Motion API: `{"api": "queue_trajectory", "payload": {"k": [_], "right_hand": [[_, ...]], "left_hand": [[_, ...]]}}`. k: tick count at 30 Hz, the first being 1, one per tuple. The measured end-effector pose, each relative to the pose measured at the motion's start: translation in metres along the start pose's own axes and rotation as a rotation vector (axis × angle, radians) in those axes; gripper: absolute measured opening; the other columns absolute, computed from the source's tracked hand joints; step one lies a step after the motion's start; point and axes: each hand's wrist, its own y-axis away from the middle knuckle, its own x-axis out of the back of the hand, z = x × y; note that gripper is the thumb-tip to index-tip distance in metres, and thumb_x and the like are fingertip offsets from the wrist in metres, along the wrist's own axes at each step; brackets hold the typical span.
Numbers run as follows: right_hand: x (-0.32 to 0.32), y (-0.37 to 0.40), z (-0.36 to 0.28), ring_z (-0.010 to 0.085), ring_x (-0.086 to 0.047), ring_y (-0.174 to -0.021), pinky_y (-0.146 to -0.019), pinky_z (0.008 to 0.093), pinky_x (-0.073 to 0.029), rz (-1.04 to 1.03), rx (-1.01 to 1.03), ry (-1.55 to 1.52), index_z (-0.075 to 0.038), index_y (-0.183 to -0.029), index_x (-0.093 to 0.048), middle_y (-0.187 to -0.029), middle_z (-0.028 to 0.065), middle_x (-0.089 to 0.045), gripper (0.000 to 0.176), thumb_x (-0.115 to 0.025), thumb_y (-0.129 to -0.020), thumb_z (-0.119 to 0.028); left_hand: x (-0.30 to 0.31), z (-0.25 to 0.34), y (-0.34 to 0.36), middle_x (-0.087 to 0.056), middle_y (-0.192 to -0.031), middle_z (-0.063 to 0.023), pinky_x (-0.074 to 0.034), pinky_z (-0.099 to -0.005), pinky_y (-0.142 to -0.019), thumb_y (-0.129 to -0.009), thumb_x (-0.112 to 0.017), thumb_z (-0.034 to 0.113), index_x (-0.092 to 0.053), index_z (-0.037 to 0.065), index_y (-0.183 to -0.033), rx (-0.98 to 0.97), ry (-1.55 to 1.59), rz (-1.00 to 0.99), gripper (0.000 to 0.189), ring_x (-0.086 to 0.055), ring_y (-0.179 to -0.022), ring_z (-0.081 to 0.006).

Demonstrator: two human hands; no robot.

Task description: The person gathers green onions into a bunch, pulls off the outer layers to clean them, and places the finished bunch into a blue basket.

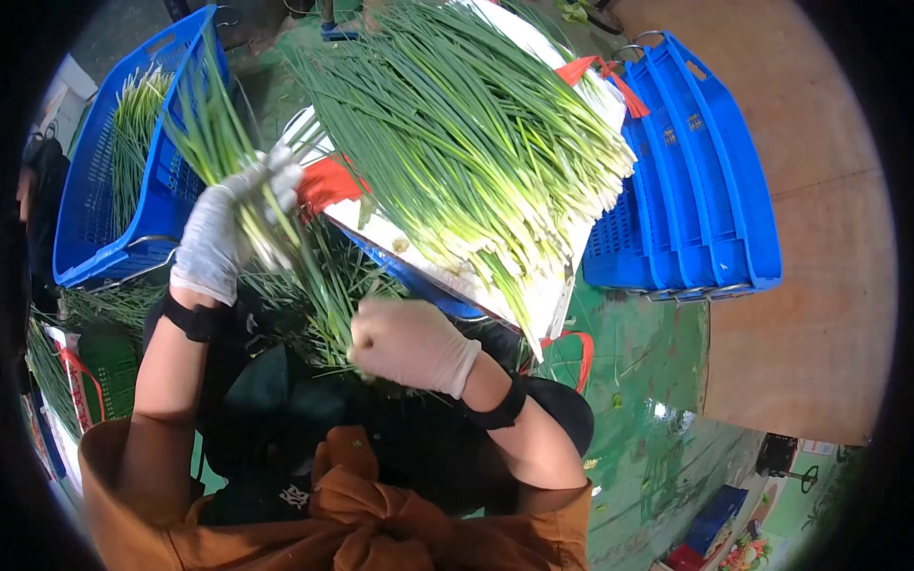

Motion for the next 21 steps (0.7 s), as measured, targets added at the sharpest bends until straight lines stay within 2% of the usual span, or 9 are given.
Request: {"api": "queue_trajectory", "payload": {"k": [2,4,5,6,9,11,12,14,21], "right_hand": [[0.003,0.007,0.004,0.0276,-0.058,-0.075,-0.068,0.0389,-0.047,-0.101,0.03,0.034,-0.008,-0.07,-0.062,-0.078,0.0087,-0.057,0.028,-0.064,-0.08,-0.034],[0.022,-0.01,0.003,0.0281,-0.06,-0.073,-0.06,0.035,-0.046,0.064,-0.389,0.964,-0.008,-0.068,-0.062,-0.071,0.0098,-0.056,0.026,-0.062,-0.08,-0.031],[0.024,-0.004,0.03,0.0291,-0.059,-0.068,-0.057,0.0351,-0.045,0.462,-0.28,0.921,-0.007,-0.068,-0.06,-0.069,0.0104,-0.056,0.022,-0.063,-0.077,-0.026],[0.024,-0.001,0.049,0.0291,-0.059,-0.068,-0.057,0.0351,-0.045,0.464,-0.284,0.925,-0.007,-0.068,-0.06,-0.069,0.0104,-0.056,0.022,-0.063,-0.077,-0.026],[0.028,0.001,0.067,0.0287,-0.059,-0.066,-0.057,0.0358,-0.045,0.364,-0.245,0.938,-0.006,-0.068,-0.058,-0.071,0.0112,-0.059,0.013,-0.06,-0.075,-0.016],[0.032,-0.001,0.042,0.0202,-0.058,-0.063,-0.056,0.0306,-0.044,0.508,-0.395,0.228,-0.005,-0.068,-0.058,-0.07,0.0073,-0.061,0.014,-0.056,-0.081,-0.01],[0.037,-0.001,0.025,0.0202,-0.058,-0.063,-0.056,0.0306,-0.044,0.496,-0.382,0.223,-0.005,-0.068,-0.058,-0.07,0.0073,-0.061,0.014,-0.056,-0.081,-0.01],[0.041,-0.004,-0.006,0.01,-0.055,-0.062,-0.056,0.0242,-0.042,0.122,-0.649,-0.84,-0.004,-0.071,-0.059,-0.069,0.0029,-0.061,0.018,-0.055,-0.087,-0.012],[0.014,-0.01,-0.009,0.0084,-0.052,-0.062,-0.058,0.0232,-0.042,0.225,-0.684,-0.644,-0.002,-0.076,-0.061,-0.067,0.0009,-0.057,0.02,-0.062,-0.087,-0.018]], "left_hand": [[0.012,0.008,-0.011,-0.059,-0.117,-0.0173,-0.059,-0.0309,-0.072,-0.093,-0.051,0.007,-0.046,-0.001,-0.121,-0.065,0.126,0.003,0.03,-0.066,-0.092,-0.0224],[0.021,0.006,-0.015,-0.058,-0.119,-0.017,-0.06,-0.0287,-0.068,-0.093,-0.051,0.008,-0.046,0.001,-0.122,-0.076,0.206,-0.075,0.03,-0.065,-0.086,-0.0173],[0.023,0.002,-0.015,-0.058,-0.119,-0.0177,-0.06,-0.0284,-0.067,-0.092,-0.051,0.006,-0.046,0.001,-0.122,0.035,0.256,-0.204,0.031,-0.065,-0.083,-0.0154],[0.024,-0.003,-0.014,-0.058,-0.119,-0.0184,-0.059,-0.028,-0.066,-0.092,-0.052,0.005,-0.046,0.002,-0.123,0.147,0.306,-0.335,0.032,-0.064,-0.079,-0.0135],[-0.004,-0.025,0.012,-0.065,-0.104,-0.0179,-0.056,-0.0229,-0.059,-0.09,-0.052,0.003,-0.045,-0.001,-0.122,0.31,0.173,-0.162,0.033,-0.064,-0.069,-0.0119],[-0.006,-0.039,0.011,-0.066,-0.103,-0.0176,-0.055,-0.0205,-0.057,-0.091,-0.051,0.004,-0.048,-0.002,-0.12,0.347,0.059,-0.147,0.03,-0.064,-0.067,-0.0115],[-0.005,-0.046,0.01,-0.066,-0.103,-0.0176,-0.054,-0.0192,-0.056,-0.092,-0.05,0.005,-0.05,-0.002,-0.119,0.364,0.005,-0.17,0.028,-0.064,-0.067,-0.0113],[-0.015,-0.055,0.021,-0.066,-0.099,-0.0123,-0.053,-0.017,-0.054,-0.093,-0.052,0.008,-0.055,-0.004,-0.114,0.432,0.076,-0.211,0.025,-0.063,-0.067,-0.0092],[-0.022,-0.059,0.027,-0.066,-0.093,-0.0096,-0.048,-0.0192,-0.054,-0.089,-0.056,0.002,-0.059,-0.004,-0.11,0.354,-0.128,-0.093,0.022,-0.058,-0.064,-0.0095]]}}
